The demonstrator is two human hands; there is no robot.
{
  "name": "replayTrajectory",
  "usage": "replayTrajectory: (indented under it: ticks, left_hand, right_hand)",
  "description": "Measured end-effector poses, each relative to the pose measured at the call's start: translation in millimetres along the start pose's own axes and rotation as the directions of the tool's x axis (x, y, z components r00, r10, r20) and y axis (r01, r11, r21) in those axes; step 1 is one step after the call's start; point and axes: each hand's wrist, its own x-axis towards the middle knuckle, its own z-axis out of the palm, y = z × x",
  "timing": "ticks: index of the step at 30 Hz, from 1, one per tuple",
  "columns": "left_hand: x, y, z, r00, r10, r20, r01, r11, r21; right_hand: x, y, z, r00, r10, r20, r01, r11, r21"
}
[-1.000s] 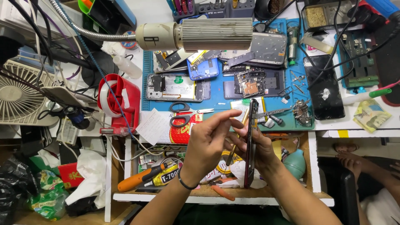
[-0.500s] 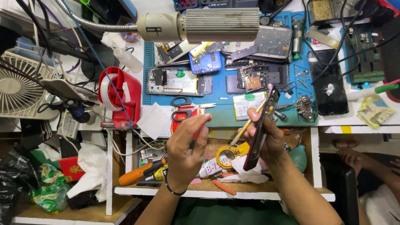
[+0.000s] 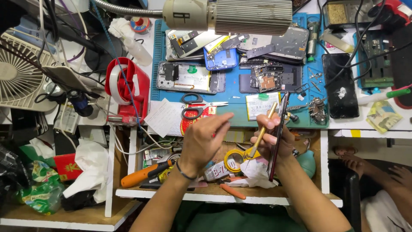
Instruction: Holding and manipulating a mobile phone chassis under a heat lamp to soften adhesive for repair.
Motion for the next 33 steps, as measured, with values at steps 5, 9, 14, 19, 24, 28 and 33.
replayTrajectory:
  ticks: [5, 9, 14, 19, 24, 28, 33]
  left_hand:
    - [43.2, -21.1, 1.0, 0.988, 0.153, -0.036, -0.121, 0.889, 0.442]
    - [74.8, -44.1, 32.5, 0.980, 0.197, 0.021, -0.171, 0.784, 0.597]
    - [93.4, -55.5, 41.5, 0.975, 0.204, 0.091, -0.216, 0.754, 0.620]
    - [95.5, -54.3, 43.9, 0.974, 0.174, 0.147, -0.227, 0.734, 0.640]
    - [93.8, -64.4, 53.0, 0.970, 0.191, 0.153, -0.241, 0.647, 0.723]
    - [91.6, -69.7, 57.2, 0.964, 0.219, 0.151, -0.256, 0.613, 0.747]
    - [86.3, -63.4, 52.1, 0.944, 0.296, 0.146, -0.290, 0.533, 0.795]
  right_hand:
    - [3.6, 5.3, 5.7, 1.000, -0.019, -0.009, 0.019, 1.000, 0.005]
    - [3.0, 3.5, 3.9, 0.999, -0.034, -0.018, 0.034, 0.999, 0.005]
    - [2.7, -2.6, 3.2, 0.999, -0.051, 0.008, 0.051, 0.999, -0.004]
    - [-0.1, -6.0, -0.8, 0.998, -0.058, 0.005, 0.058, 0.998, 0.009]
    - [-2.6, -6.8, -6.1, 0.998, -0.062, -0.001, 0.062, 0.998, -0.016]
    - [1.9, -10.3, -4.6, 0.998, -0.057, 0.028, 0.057, 0.998, -0.015]
    - [0.3, -12.2, -8.8, 0.996, -0.082, 0.026, 0.085, 0.987, -0.135]
